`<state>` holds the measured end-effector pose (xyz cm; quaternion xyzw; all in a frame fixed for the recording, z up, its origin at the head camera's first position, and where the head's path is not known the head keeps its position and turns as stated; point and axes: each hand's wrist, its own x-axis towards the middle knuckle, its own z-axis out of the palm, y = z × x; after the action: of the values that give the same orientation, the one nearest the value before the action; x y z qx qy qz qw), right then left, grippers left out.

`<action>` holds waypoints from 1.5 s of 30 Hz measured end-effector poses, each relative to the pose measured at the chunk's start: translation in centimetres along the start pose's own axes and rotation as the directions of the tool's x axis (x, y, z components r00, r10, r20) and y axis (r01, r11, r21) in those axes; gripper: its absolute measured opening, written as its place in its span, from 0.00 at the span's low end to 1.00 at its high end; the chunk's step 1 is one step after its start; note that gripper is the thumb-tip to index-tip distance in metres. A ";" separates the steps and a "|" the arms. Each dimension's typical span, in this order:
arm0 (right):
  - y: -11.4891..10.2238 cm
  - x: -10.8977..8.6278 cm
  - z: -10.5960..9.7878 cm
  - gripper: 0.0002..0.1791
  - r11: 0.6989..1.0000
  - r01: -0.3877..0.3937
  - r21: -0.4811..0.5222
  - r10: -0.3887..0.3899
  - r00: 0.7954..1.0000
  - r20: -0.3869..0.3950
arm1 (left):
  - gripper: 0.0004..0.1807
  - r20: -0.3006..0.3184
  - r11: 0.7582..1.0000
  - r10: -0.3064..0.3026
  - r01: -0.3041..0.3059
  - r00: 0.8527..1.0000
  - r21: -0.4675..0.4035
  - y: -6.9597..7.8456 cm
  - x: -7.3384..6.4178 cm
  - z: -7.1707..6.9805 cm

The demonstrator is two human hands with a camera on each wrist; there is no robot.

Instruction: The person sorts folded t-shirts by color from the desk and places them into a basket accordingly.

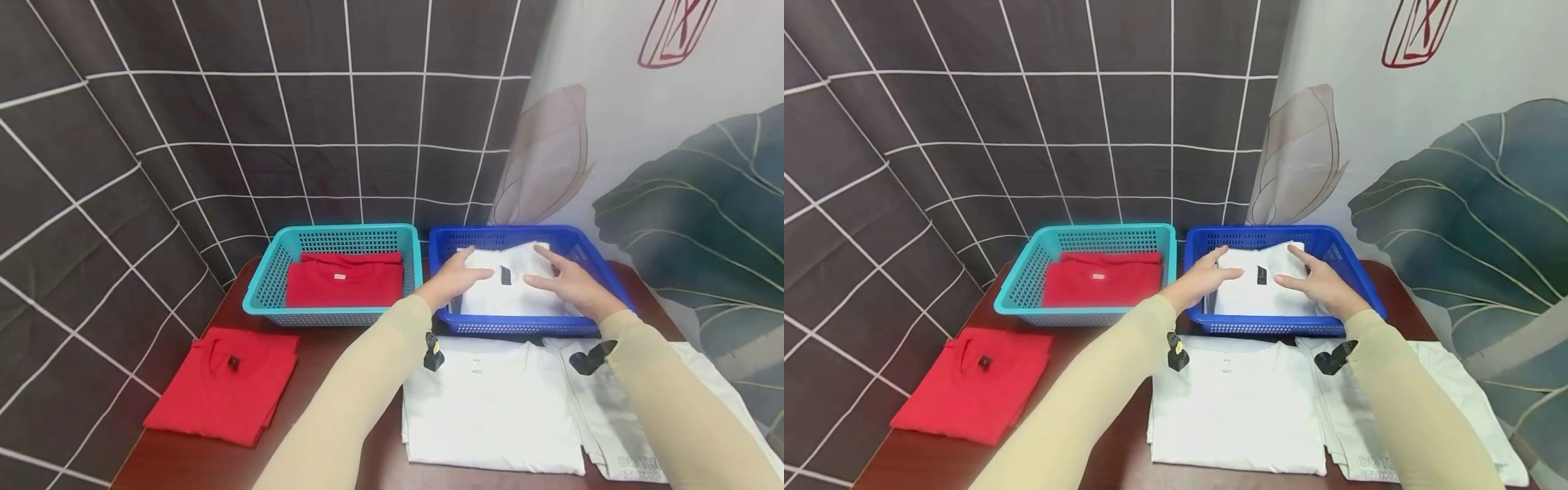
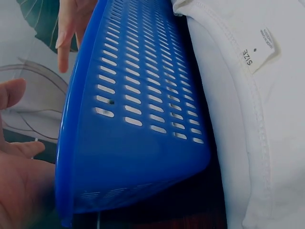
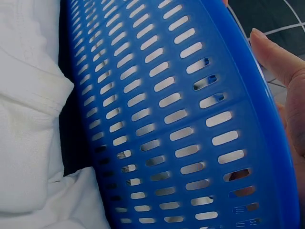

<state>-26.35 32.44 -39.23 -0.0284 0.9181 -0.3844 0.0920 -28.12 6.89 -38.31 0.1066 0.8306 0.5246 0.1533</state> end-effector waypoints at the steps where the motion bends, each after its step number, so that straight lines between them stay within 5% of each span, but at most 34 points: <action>1: 0.0 -0.1 0.0 0.56 1.000 -0.003 -0.004 0.003 1.000 -0.004 | 0.42 -0.004 0.999 0.023 -0.023 1.000 0.034 0.0 -0.1 0.0; 5: 0.0 -0.2 0.0 0.55 0.999 0.026 -0.048 -0.028 0.998 -0.049 | 0.42 0.015 0.968 0.127 -0.127 0.992 0.214 0.2 -1.0 -0.3; 16: -1.2 -2.9 0.3 0.54 0.934 0.227 -0.276 -0.282 0.943 -0.179 | 0.46 0.181 0.775 0.310 -0.358 0.933 0.521 0.6 -5.3 -2.1; 19: -1.5 -4.2 0.5 0.53 0.913 0.299 -0.279 -0.356 0.916 -0.183 | 0.47 0.221 0.691 0.368 -0.425 0.903 0.585 -0.2 -7.1 -3.0; 25: -1.8 -8.4 1.2 0.53 0.879 0.402 -0.256 -0.448 0.880 -0.155 | 0.49 0.339 0.446 0.446 -0.534 0.828 0.718 -3.2 -11.8 -4.0; 29: -1.7 -11.7 2.5 0.53 0.846 0.487 -0.218 -0.521 0.841 -0.144 | 0.49 0.404 0.353 0.416 -0.554 0.815 0.754 -5.8 -14.8 -3.8; 33: -1.4 -14.3 4.3 0.50 0.809 0.538 -0.239 -0.575 0.809 -0.125 | 0.50 0.443 0.333 0.340 -0.547 0.830 0.769 -8.1 -16.6 -3.4; 38: -0.4 -15.0 7.0 0.48 0.760 0.578 -0.299 -0.619 0.783 -0.059 | 0.53 0.428 0.379 0.228 -0.485 0.874 0.788 -9.6 -17.0 -2.7; 45: 1.2 -14.9 10.5 0.50 0.785 0.533 -0.315 -0.558 0.830 0.014 | 0.56 0.431 0.337 0.167 -0.462 0.887 0.820 -10.4 -17.1 -1.1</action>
<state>-9.73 27.76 -45.06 -0.2909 0.9216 -0.2487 -0.0654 -12.82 -4.30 -44.85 0.4026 0.9121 -0.0115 0.0767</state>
